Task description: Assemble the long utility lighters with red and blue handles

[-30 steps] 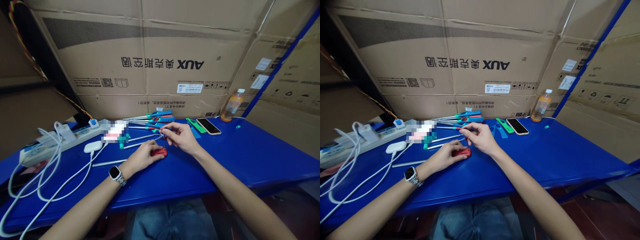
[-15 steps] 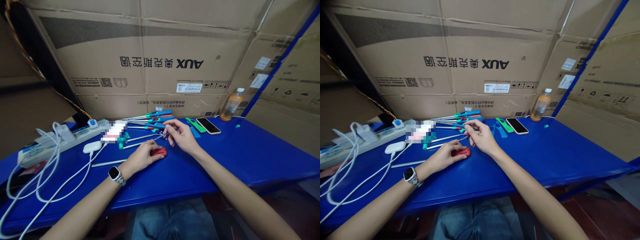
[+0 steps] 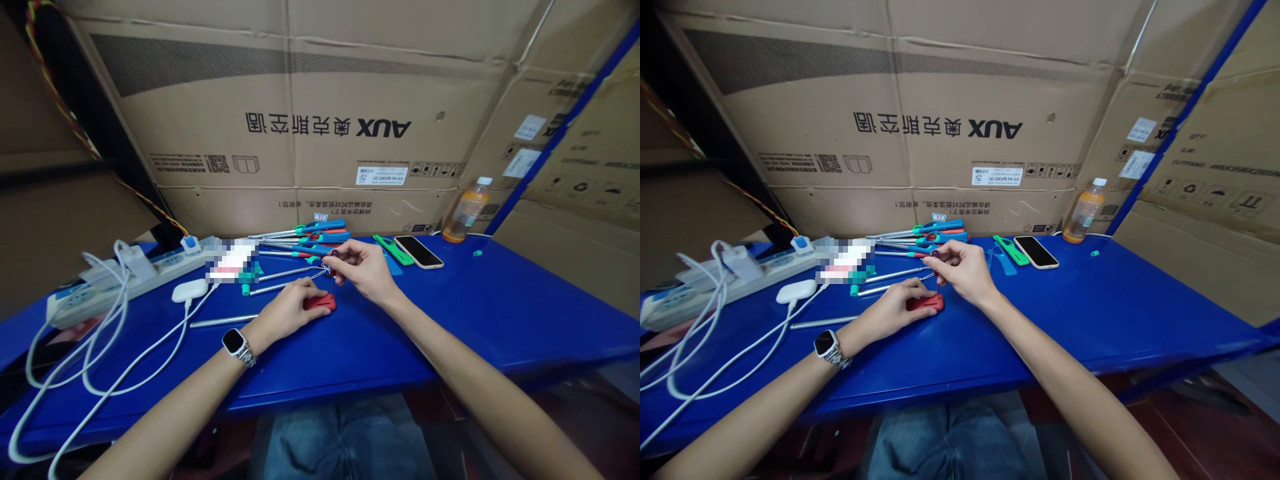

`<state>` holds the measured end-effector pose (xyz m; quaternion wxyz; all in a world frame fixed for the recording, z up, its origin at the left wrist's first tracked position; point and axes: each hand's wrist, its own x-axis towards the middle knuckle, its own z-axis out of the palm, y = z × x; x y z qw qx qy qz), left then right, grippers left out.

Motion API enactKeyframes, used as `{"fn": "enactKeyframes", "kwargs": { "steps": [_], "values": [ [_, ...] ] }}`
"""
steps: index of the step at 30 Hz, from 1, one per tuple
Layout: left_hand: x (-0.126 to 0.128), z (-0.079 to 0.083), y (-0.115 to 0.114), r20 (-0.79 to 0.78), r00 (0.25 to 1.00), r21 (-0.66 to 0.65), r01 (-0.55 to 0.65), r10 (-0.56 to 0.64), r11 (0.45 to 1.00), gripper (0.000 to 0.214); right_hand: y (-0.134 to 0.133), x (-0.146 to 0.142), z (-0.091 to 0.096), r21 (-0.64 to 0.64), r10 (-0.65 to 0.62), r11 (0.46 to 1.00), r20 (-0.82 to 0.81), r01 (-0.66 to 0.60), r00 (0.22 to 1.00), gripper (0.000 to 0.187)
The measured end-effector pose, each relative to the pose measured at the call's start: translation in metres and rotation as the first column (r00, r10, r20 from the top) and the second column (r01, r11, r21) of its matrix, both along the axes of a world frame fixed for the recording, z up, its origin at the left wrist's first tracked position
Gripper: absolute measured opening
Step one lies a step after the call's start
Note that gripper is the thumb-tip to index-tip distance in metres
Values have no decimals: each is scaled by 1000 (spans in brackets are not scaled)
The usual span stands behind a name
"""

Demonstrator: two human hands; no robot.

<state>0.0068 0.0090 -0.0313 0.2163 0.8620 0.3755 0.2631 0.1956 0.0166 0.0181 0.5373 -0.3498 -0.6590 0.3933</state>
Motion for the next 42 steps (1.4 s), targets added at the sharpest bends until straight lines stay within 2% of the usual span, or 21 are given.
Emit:
{"fn": "enactKeyframes", "kwargs": {
  "steps": [8, 15, 18, 20, 22, 24, 26, 29, 31, 33, 35, 37, 39, 42],
  "values": [
    [0, 2, 0, -16, 1000, -9, -1, 1, 1000, 32, 0, -1, -5, 39, -70, 997, -49, 72, 996, 34],
    [1, 3, -4, -93, 996, 49, -9, 14, 999, 34, -2, 6, -12, 2, 76, 997, 124, -77, 989, 35],
    [-3, 11, -6, -85, 996, 84, -16, 23, 996, 43, 2, 12, -12, -31, 33, 999, 66, -31, 997, 41],
    [-11, 18, -8, -75, 996, 128, -31, 41, 991, 54, 5, 19, -12, -82, -3, 997, 133, 14, 991, 42],
    [-24, 23, -10, -118, 991, 157, -43, 62, 987, 53, 7, 25, -15, -114, -10, 992, 330, 50, 944, 41],
    [-37, 24, -13, -206, 977, 150, -22, 53, 989, 47, 8, 29, -20, -73, -32, 994, 554, 87, 832, 39],
    [-47, 22, -14, -268, 961, 131, -30, 65, 991, 44, 8, 29, -27, 20, -91, 994, 707, 109, 702, 37],
    [-55, 16, -15, -273, 961, 101, -25, 52, 995, 40, 6, 27, -34, 97, -152, 987, 795, 124, 587, 27],
    [-54, 13, -13, -264, 964, 93, 10, 15, 996, 38, 4, 25, -35, 109, -169, 984, 811, 139, 559, 23],
    [-50, 14, -12, -257, 966, 110, 41, -11, 993, 37, 0, 25, -32, 144, -202, 979, 811, 146, 549, 26],
    [-44, 18, -12, -250, 968, 149, 58, -19, 987, 37, -6, 26, -25, 209, -238, 971, 796, 118, 557, 31],
    [-38, 24, -11, -251, 968, 190, 71, -22, 979, 38, -12, 27, -18, 278, -244, 960, 778, 32, 579, 35],
    [-33, 28, -9, -255, 967, 221, 77, -19, 972, 40, -17, 27, -13, 306, -200, 947, 801, -98, 565, 38],
    [-27, 28, -7, -265, 964, 249, 81, -12, 965, 42, -17, 27, -12, 259, -89, 936, 831, -240, 549, 35]
  ]
}}
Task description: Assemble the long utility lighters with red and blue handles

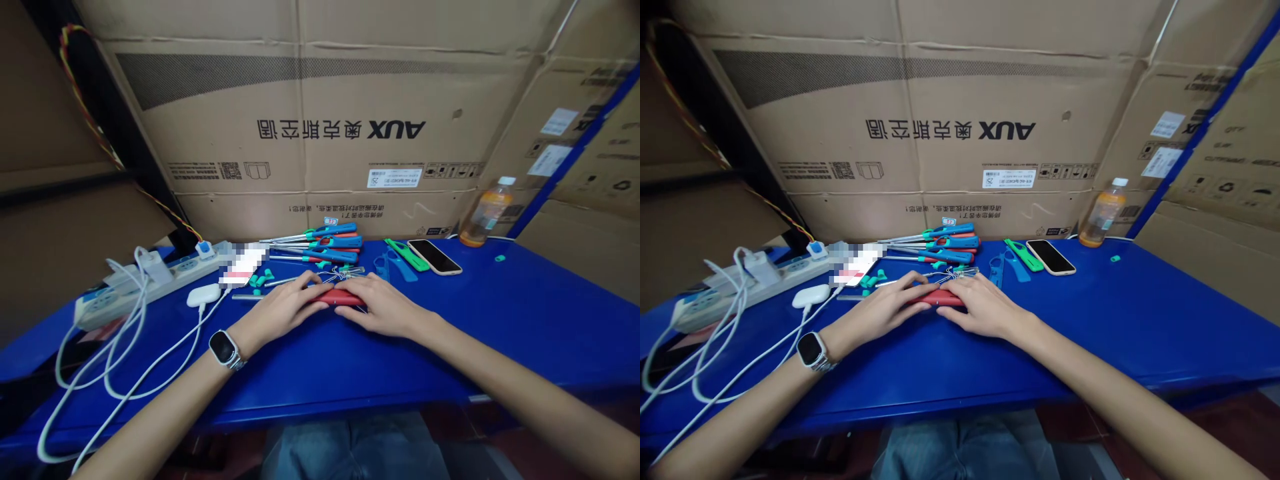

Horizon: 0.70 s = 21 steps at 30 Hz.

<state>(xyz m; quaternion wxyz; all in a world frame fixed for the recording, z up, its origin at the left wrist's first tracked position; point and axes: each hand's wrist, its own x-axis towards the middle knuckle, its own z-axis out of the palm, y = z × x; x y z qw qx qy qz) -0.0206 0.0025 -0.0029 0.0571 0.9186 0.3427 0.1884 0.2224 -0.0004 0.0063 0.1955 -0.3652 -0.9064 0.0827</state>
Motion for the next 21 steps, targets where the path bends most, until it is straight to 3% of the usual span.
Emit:
{"fn": "enactKeyframes", "kwargs": {
  "steps": [6, 13, 21],
  "values": [
    [-4, -4, 5, -5, 1000, 43, -22, 22, 999, 38, 10, 5, -8, -28, 29, 999, -27, -30, 999, 32],
    [-28, 0, 23, 76, 993, 184, -98, 85, 978, 24, 17, 21, -8, -34, -61, 998, -62, 59, 996, 28],
    [-31, -6, 29, 138, 988, 192, -97, 71, 977, 25, 19, 23, -12, -48, -29, 999, -90, 24, 995, 27]
  ]
}}
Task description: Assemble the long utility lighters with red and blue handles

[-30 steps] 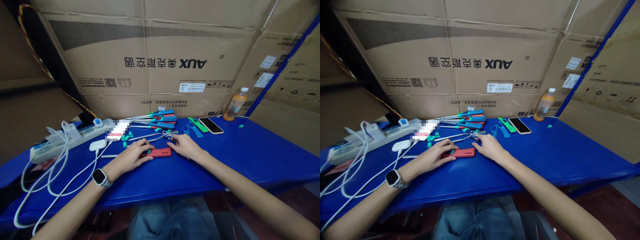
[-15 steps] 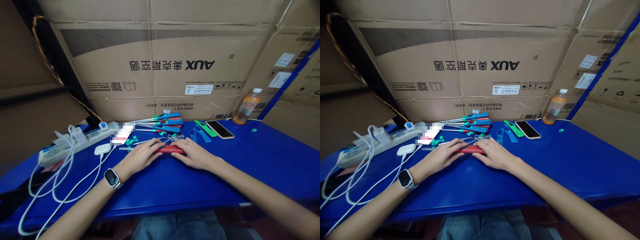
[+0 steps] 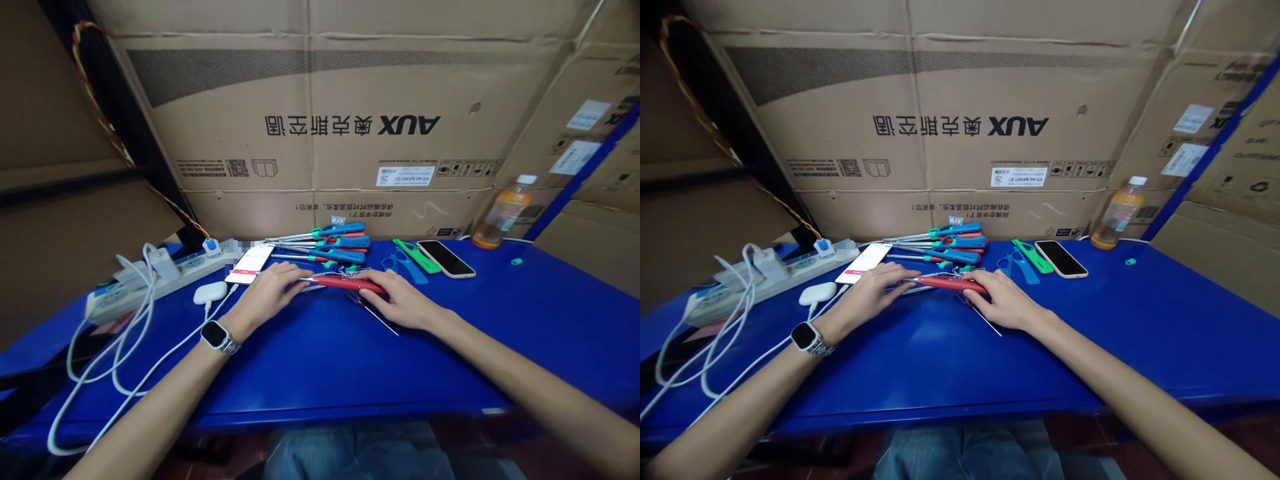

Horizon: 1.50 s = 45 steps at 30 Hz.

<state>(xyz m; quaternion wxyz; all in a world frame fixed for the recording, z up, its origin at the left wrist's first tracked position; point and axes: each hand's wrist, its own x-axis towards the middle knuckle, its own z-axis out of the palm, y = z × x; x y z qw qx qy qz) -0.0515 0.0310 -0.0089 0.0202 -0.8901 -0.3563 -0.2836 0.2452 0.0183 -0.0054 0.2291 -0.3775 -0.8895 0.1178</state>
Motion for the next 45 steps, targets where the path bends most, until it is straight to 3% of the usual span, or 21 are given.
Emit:
{"fn": "enactKeyframes", "kwargs": {
  "steps": [6, 9, 11, 12, 14, 16, 18, 22, 25, 26, 30, 34, 38, 41, 42, 45],
  "values": [
    [2, 5, -7, -5, 998, 32, 55, -55, 998, 22, -7, -8, 0, 90, -9, 996, 60, 4, 998, 29],
    [6, 9, -13, 164, 982, 204, -128, 95, 971, 25, -14, -21, -1, 10, -38, 999, -6, 38, 999, 30],
    [10, 10, -16, 435, 873, 236, -347, 220, 908, 33, -18, -32, -2, -106, -73, 993, -117, 60, 990, 29],
    [12, 9, -17, 556, 791, 177, -413, 255, 893, 35, -20, -38, -3, -169, -86, 984, -177, 56, 980, 29],
    [14, 5, -17, 664, 688, -51, -349, 293, 936, 27, -23, -49, -5, -287, -94, 958, -280, 10, 955, 29],
    [12, 0, -13, 638, 707, -302, -135, 306, 944, 26, -22, -58, -8, -395, -91, 917, -351, -59, 932, 27],
    [3, -5, -7, 562, 771, -416, -50, 299, 908, 33, -19, -64, -10, -477, -105, 871, -413, -117, 905, 23],
    [-27, -6, 13, 297, 878, -254, -307, 376, 917, 13, -7, -72, -13, -608, -209, 776, -496, -166, 842, 15],
    [-45, -3, 31, -2, 918, -165, -392, 397, 905, 25, -2, -80, -12, -703, -270, 680, -506, -210, 819, 22],
    [-48, -2, 37, -114, 925, -172, -378, 363, 910, 29, -2, -83, -11, -729, -288, 646, -508, -227, 812, 25],
    [-49, 0, 57, -203, 930, -227, -349, 307, 909, 26, -9, -90, -9, -780, -323, 553, -524, -292, 788, 31],
    [-45, -2, 63, -199, 945, -269, -308, 260, 912, 13, -13, -87, -10, -786, -320, 520, -542, -335, 777, 36],
    [-36, -1, 51, -127, 966, -287, -254, 226, 924, 13, -11, -82, -11, -773, -374, 505, -597, -384, 710, 28],
    [-24, 2, 36, 5, 982, -327, -179, 191, 928, 24, -10, -78, -7, -772, -415, 492, -614, -403, 671, 29],
    [-20, 3, 31, 128, 976, -361, -122, 178, 924, 26, -11, -76, -5, -779, -418, 487, -605, -395, 678, 28],
    [-5, 6, 23, 492, 857, -450, 96, 157, 888, 31, -15, -68, 2, -797, -391, 484, -567, -362, 725, 29]
  ]
}}
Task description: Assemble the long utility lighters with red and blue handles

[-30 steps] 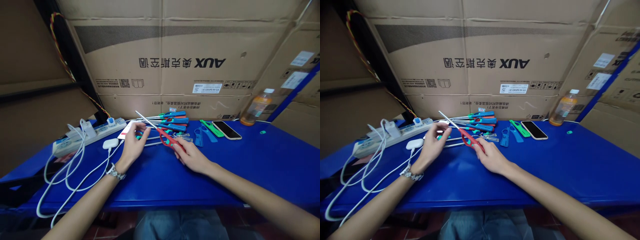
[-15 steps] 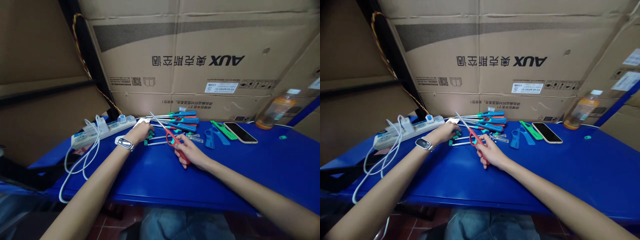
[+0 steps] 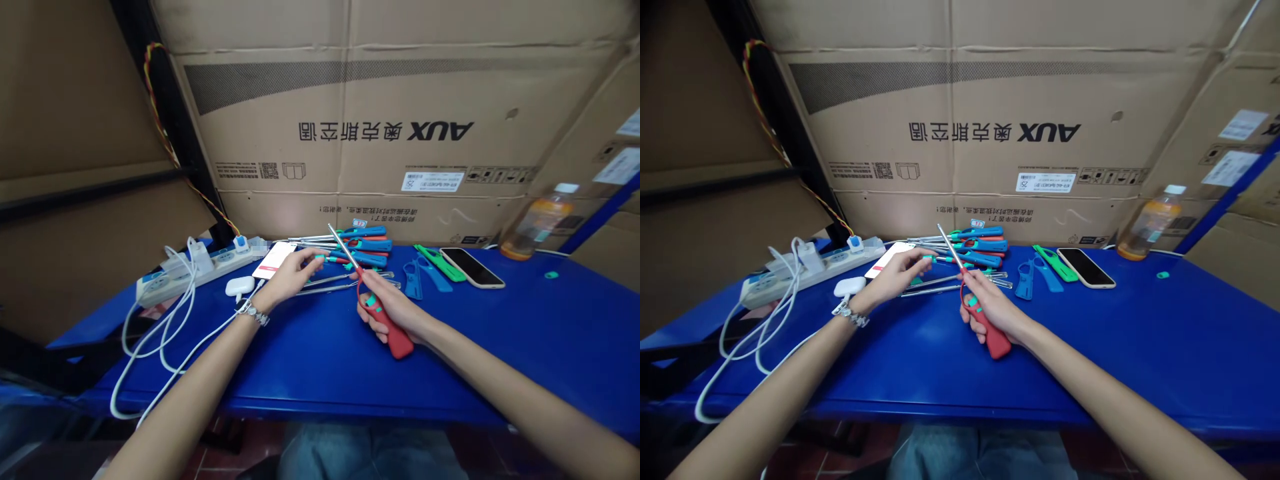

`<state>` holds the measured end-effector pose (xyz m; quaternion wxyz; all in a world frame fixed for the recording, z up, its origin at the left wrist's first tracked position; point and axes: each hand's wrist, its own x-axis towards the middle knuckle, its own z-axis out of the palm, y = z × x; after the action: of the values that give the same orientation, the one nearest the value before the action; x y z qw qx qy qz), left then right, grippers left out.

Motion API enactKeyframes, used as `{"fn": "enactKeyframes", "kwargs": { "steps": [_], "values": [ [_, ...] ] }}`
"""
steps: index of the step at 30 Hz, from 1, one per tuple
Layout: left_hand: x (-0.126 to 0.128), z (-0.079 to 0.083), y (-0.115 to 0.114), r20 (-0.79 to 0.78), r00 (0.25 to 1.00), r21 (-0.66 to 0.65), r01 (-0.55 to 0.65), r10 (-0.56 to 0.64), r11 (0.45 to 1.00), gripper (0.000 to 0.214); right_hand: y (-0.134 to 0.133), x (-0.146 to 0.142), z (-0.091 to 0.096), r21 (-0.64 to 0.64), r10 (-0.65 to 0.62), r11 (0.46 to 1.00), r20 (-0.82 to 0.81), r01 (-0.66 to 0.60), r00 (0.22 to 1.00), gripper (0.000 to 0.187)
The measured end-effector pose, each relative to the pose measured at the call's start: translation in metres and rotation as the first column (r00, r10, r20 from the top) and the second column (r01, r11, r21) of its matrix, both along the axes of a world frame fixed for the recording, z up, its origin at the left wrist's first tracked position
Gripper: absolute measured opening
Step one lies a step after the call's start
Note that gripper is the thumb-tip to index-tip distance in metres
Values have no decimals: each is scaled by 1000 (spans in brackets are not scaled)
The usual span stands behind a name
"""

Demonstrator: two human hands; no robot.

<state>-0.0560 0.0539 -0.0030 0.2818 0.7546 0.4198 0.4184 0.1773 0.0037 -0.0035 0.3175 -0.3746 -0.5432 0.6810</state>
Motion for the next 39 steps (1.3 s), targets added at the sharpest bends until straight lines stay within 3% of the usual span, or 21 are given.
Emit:
{"fn": "enactKeyframes", "kwargs": {
  "steps": [2, 4, 6, 8, 11, 18, 25, 28, 30, 34, 39],
  "values": [
    [10, 2, -2, 289, 957, -90, 48, -20, 995, 29, -1, 4, 2, 37, 26, 999, 15, -27, 1000, 34],
    [18, 4, -3, 536, 844, -167, 109, -2, 980, 26, -2, 7, 3, 60, 41, 997, 13, -42, 999, 31],
    [24, 4, -5, 685, 728, -212, 176, 18, 961, 24, -2, 9, 3, 62, 45, 997, 14, -46, 999, 24],
    [28, 4, -8, 753, 657, -231, 226, 27, 946, 21, -3, 9, 4, 74, 46, 996, 41, -49, 998, 22],
    [31, 3, -12, 789, 614, -236, 260, 28, 936, 18, -6, 9, 4, 147, 52, 987, 116, -69, 992, 29],
    [26, 5, -14, 782, 623, -211, 239, 17, 948, 22, -7, 13, -2, 314, -5, 944, 313, -99, 950, 33],
    [15, 0, -9, 482, 876, -129, 102, -27, 986, 40, -9, 15, 3, 332, -18, 933, 427, -138, 904, 33],
    [17, -3, -9, 409, 912, -128, 80, -21, 989, 46, -12, 13, 4, 348, -20, 925, 442, -151, 897, 32],
    [21, -3, -10, 497, 868, -148, 102, -15, 984, 44, -14, 10, 3, 347, -30, 928, 436, -137, 899, 31],
    [33, 1, -16, 730, 684, -229, 231, 10, 946, 34, -16, 3, -1, 345, -45, 932, 409, -109, 911, 30],
    [43, 4, -18, 850, 525, -268, 353, 48, 896, 31, -17, -3, -4, 378, -88, 923, 382, -69, 920, 29]
  ]
}}
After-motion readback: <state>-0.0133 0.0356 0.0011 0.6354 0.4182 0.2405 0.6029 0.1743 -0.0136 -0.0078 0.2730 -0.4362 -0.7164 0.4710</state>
